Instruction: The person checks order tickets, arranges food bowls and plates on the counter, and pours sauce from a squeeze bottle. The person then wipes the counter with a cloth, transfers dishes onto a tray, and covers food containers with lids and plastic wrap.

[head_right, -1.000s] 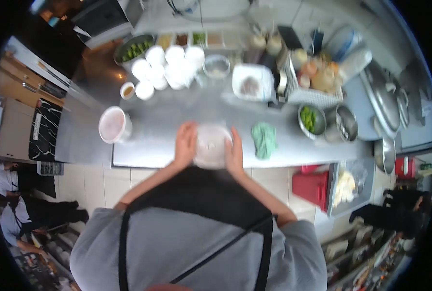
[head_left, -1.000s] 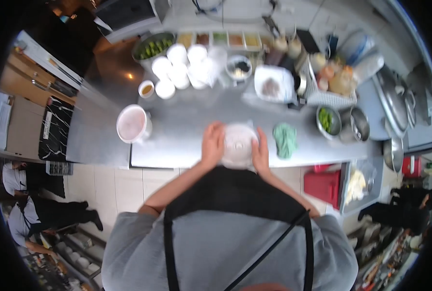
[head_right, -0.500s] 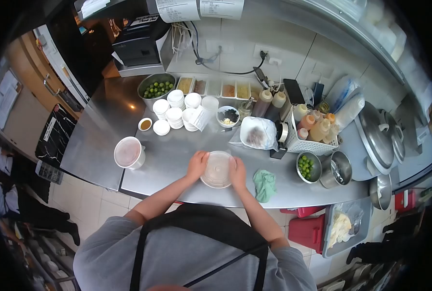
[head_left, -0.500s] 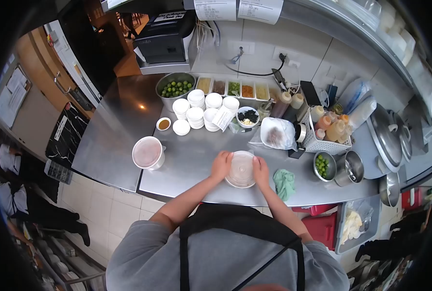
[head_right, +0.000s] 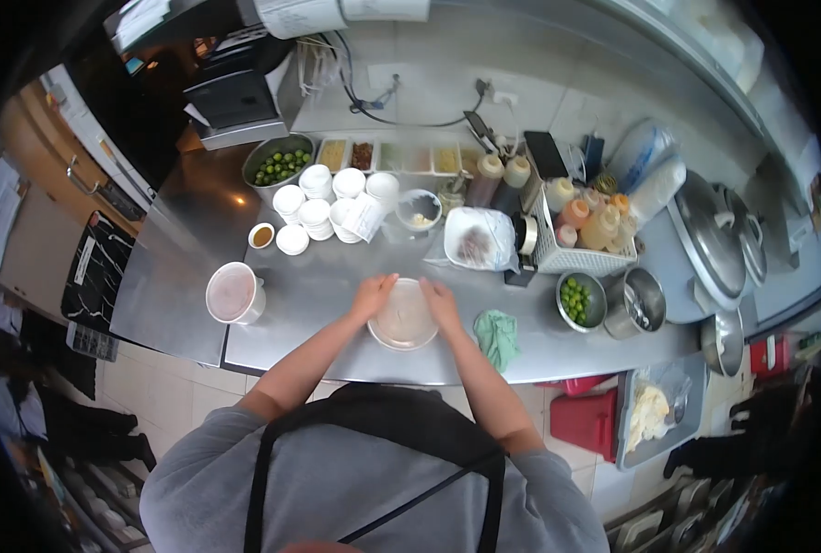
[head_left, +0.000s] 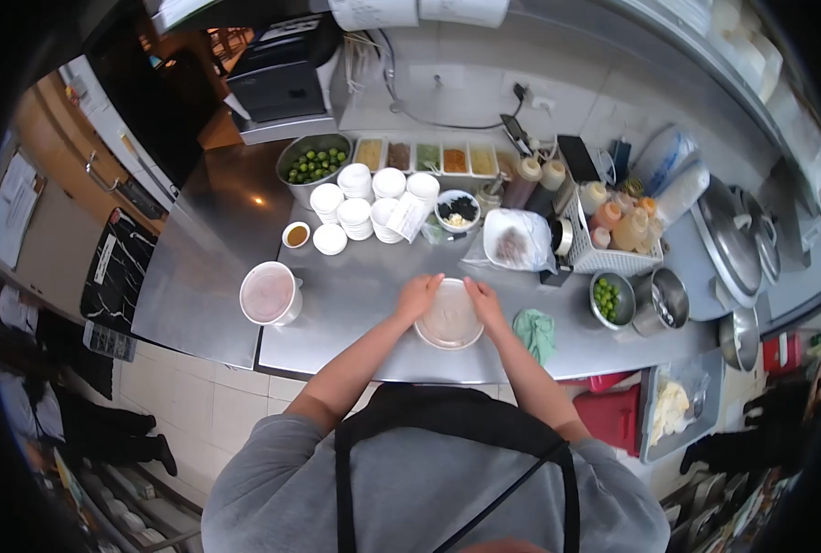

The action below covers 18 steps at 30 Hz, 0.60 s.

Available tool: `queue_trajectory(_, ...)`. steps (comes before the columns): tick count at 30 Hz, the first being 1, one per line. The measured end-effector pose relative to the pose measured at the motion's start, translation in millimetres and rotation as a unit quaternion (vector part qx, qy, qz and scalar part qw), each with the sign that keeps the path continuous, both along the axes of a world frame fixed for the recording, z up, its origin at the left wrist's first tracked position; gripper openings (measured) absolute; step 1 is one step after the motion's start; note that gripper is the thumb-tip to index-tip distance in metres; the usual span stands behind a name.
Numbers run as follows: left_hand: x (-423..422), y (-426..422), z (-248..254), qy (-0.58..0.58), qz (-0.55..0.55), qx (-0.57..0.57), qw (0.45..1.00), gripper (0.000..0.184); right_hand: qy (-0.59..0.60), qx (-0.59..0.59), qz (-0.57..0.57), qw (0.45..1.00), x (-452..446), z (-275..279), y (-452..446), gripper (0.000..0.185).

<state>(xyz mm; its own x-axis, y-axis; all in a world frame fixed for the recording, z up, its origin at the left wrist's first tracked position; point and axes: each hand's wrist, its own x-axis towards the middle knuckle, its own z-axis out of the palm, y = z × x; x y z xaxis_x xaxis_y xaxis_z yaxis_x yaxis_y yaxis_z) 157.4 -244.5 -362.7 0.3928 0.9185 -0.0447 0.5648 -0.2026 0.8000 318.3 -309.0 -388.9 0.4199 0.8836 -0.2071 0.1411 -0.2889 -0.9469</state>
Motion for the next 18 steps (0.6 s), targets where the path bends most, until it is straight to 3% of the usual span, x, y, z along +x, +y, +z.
queue_trajectory(3, -5.0, 12.9, -10.6, 0.004, -0.048, 0.056, 0.997, 0.046, -0.058, -0.002, -0.002, 0.998, -7.9, 4.2, -0.3, 0.051)
queue_trajectory(5, -6.1, 24.4, -4.1, 0.017, -0.085, 0.071, 0.994, 0.045, -0.129, 0.056, -0.015, 0.990, -7.5, -13.7, 0.5, 0.040)
queue_trajectory(7, -9.3, 33.3, 1.9, 0.025, -0.111, 0.100, 0.988, 0.042, -0.040, 0.102, -0.002, 0.994, 2.0, 21.6, -16.8, 0.036)
queue_trajectory(9, 4.3, 33.3, 19.6, 0.013, -0.132, 0.132, 0.982, 0.038, -0.171, 0.188, -0.121, 0.960, 47.2, 15.9, -26.4, 0.034)
queue_trajectory(11, 22.6, 27.2, 49.6, 0.005, -0.103, 0.283, 0.954, 0.030, -0.168, 0.180, -0.201, 0.948, 98.8, 52.9, -48.8, 0.035)
queue_trajectory(13, 71.3, 13.6, 47.4, -0.061, -0.130, 0.294, 0.945, 0.026, -0.234, 0.173, -0.280, 0.915, 154.9, 41.3, -51.0, 0.035)
queue_trajectory(15, 127.4, -14.2, 40.8, -0.163, -0.181, 0.087, 0.966, 0.025, -0.221, 0.124, -0.256, 0.933, 179.1, 37.9, -38.9, 0.035)
queue_trajectory(17, 177.9, -35.4, 50.4, -0.126, -0.231, -0.147, 0.954, 0.023, -0.196, 0.055, -0.216, 0.955, 201.8, 21.9, -19.5, 0.033)
queue_trajectory(18, 204.4, -40.0, 41.1, -0.127, -0.232, -0.148, 0.953, 0.023, -0.185, 0.030, -0.202, 0.961, 208.4, 6.5, -8.6, 0.032)
